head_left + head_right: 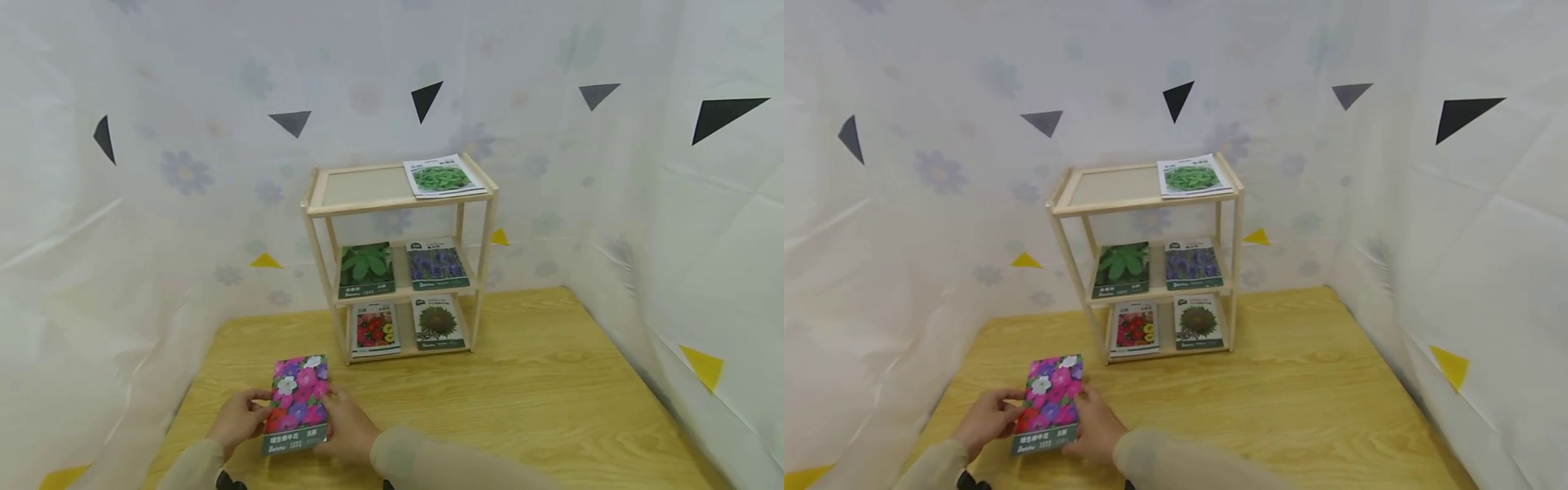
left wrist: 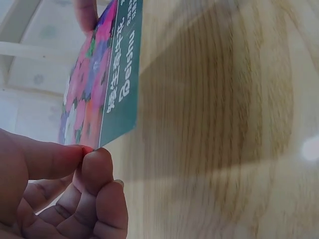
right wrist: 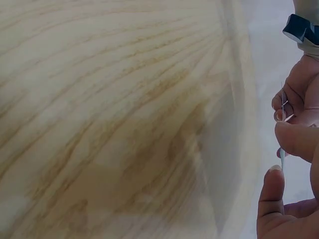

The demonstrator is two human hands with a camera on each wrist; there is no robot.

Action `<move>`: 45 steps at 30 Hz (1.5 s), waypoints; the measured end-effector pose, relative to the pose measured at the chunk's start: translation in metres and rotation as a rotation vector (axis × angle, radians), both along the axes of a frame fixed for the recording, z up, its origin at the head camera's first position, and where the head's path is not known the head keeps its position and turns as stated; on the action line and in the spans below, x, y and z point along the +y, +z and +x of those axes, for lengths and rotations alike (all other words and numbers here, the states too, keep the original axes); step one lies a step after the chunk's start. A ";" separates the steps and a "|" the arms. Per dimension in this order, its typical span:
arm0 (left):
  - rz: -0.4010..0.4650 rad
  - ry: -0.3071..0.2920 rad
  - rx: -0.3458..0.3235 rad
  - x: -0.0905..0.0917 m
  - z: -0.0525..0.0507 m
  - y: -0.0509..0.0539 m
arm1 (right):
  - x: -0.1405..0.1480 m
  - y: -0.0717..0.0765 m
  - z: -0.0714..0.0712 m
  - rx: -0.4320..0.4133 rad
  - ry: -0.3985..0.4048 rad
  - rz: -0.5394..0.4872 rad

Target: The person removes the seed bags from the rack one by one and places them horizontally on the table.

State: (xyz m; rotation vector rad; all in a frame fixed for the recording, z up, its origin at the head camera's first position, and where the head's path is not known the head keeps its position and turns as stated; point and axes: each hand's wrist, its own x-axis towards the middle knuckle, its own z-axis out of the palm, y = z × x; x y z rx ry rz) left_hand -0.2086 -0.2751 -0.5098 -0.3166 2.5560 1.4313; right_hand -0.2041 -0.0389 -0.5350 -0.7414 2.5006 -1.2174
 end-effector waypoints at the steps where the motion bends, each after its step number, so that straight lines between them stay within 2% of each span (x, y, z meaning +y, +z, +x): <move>1: -0.008 0.005 -0.004 -0.001 0.000 -0.001 | -0.002 -0.001 0.001 0.004 -0.001 0.007; 5: -0.029 -0.010 -0.004 -0.007 0.000 -0.004 | -0.009 -0.005 0.002 0.010 -0.023 0.051; 9: -0.060 -0.011 -0.008 -0.014 -0.001 -0.008 | -0.017 -0.009 0.002 -0.019 -0.047 0.072; 16: -0.093 -0.019 -0.028 -0.026 -0.004 -0.014 | -0.030 -0.014 0.003 -0.137 -0.074 0.013; 20: -0.100 -0.012 -0.041 -0.029 -0.004 -0.016 | -0.034 -0.020 0.006 -0.127 -0.079 -0.003; 25: -0.162 -0.030 -0.013 -0.031 -0.003 -0.023 | -0.032 -0.028 0.005 0.030 -0.043 0.107; 28: -0.279 -0.079 0.059 -0.030 -0.004 -0.024 | -0.031 -0.033 0.003 0.123 -0.015 0.195; 32: -0.426 -0.142 0.141 -0.028 -0.008 -0.026 | -0.031 -0.038 0.001 0.170 0.010 0.260; 36: -0.484 -0.154 0.125 -0.026 -0.010 -0.031 | -0.031 -0.041 0.001 0.250 0.024 0.325; 41: -0.532 -0.161 0.112 -0.027 -0.009 -0.035 | -0.032 -0.050 0.001 0.415 0.123 0.500; 42: -0.545 -0.165 0.118 -0.028 -0.009 -0.036 | -0.033 -0.051 0.001 0.433 0.141 0.527; 45: -0.576 -0.177 0.128 -0.030 -0.009 -0.040 | -0.035 -0.052 0.001 0.415 0.165 0.563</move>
